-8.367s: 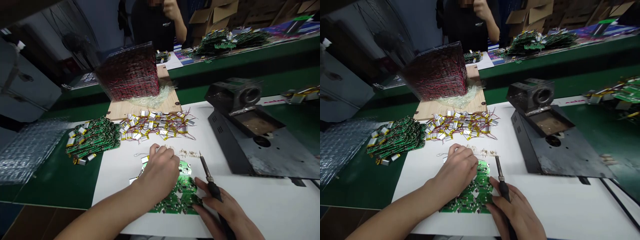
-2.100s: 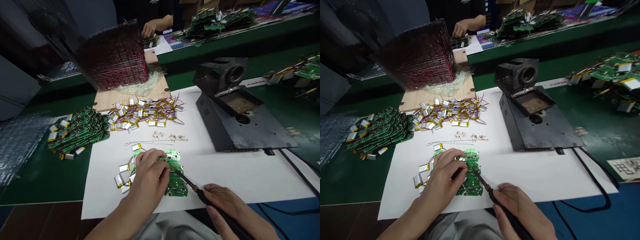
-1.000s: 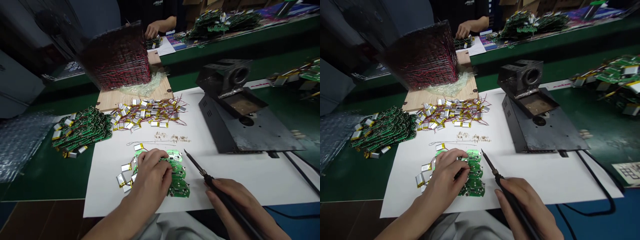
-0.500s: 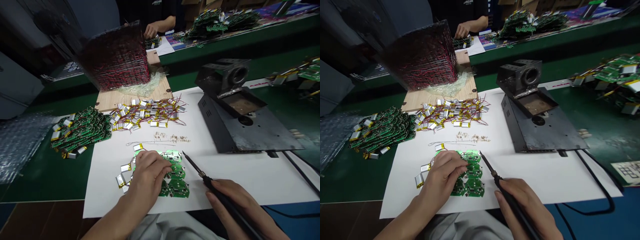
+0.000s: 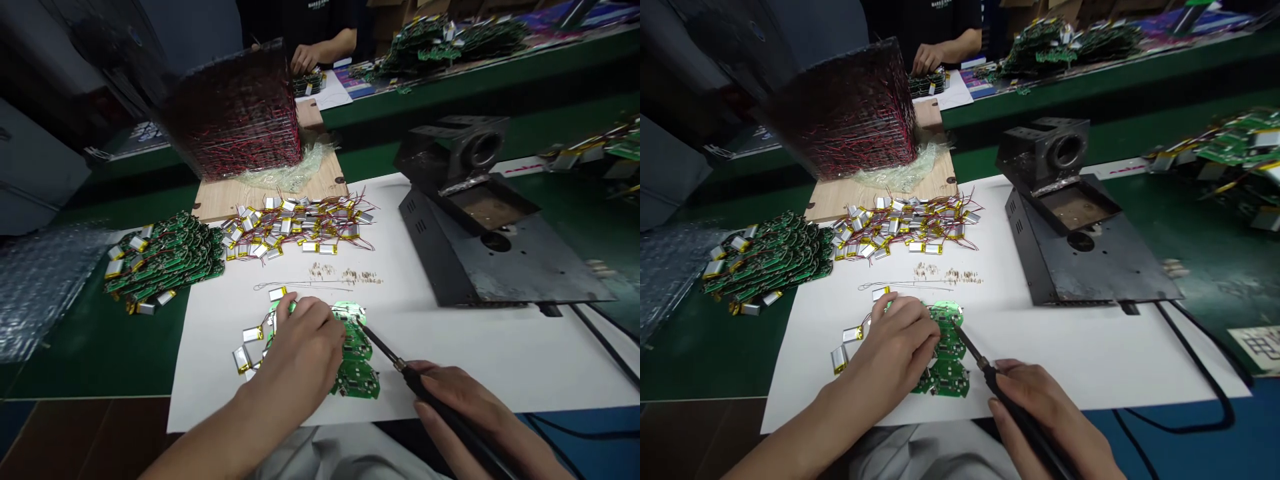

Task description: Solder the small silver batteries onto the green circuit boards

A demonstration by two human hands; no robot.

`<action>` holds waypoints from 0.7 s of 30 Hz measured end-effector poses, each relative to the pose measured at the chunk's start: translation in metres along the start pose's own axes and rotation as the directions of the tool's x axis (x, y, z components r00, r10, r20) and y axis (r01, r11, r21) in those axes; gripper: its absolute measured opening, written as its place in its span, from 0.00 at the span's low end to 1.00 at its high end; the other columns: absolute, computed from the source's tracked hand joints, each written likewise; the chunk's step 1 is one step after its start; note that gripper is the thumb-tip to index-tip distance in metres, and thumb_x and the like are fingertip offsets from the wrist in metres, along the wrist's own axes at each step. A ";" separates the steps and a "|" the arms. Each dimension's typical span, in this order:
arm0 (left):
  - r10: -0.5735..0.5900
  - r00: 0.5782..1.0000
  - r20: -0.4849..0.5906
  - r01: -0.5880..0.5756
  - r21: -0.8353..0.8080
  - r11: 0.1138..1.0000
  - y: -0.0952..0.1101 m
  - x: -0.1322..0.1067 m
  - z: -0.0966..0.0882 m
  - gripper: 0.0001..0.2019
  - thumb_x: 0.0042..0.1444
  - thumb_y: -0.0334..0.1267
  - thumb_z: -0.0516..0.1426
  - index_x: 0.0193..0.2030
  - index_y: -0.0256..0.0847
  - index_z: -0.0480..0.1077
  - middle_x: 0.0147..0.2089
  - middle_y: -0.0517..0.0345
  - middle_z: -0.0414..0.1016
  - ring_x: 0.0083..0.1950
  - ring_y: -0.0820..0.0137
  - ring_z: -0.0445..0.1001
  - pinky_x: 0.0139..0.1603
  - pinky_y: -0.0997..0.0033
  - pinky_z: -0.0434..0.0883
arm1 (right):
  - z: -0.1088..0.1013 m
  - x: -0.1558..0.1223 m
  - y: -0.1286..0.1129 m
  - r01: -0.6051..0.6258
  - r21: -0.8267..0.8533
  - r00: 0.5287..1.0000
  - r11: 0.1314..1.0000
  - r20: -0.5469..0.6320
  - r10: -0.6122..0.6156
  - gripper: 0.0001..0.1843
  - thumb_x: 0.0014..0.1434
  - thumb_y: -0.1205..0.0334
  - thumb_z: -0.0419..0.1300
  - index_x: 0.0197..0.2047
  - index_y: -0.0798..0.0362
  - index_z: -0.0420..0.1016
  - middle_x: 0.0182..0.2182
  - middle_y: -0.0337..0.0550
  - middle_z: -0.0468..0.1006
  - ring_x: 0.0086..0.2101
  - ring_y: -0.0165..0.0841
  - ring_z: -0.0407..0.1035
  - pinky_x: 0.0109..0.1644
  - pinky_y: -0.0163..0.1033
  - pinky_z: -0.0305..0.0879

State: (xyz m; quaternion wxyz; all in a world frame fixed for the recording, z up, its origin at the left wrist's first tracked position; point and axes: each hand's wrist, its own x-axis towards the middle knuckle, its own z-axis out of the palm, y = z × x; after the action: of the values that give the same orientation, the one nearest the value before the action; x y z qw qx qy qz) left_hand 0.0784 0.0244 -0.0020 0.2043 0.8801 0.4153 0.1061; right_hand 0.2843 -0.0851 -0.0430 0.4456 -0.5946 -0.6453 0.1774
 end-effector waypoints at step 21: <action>0.022 0.999 0.043 -0.028 0.131 0.991 0.007 0.011 -0.005 0.13 0.61 0.25 0.51 0.26 0.38 0.69 0.31 0.57 0.68 0.39 0.64 0.68 0.52 0.52 0.64 | 0.020 -0.014 0.006 -0.045 -0.031 0.996 0.999 -0.076 0.042 0.09 0.66 0.63 0.56 0.47 0.45 0.75 0.41 0.43 0.81 0.50 0.36 0.77 0.48 0.37 0.76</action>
State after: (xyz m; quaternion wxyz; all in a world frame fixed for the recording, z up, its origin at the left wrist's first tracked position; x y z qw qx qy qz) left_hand 0.0882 0.0301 0.0059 0.1532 0.8987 0.4060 0.0630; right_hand 0.2705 -0.0904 -0.0633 0.4558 -0.6220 -0.6178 0.1540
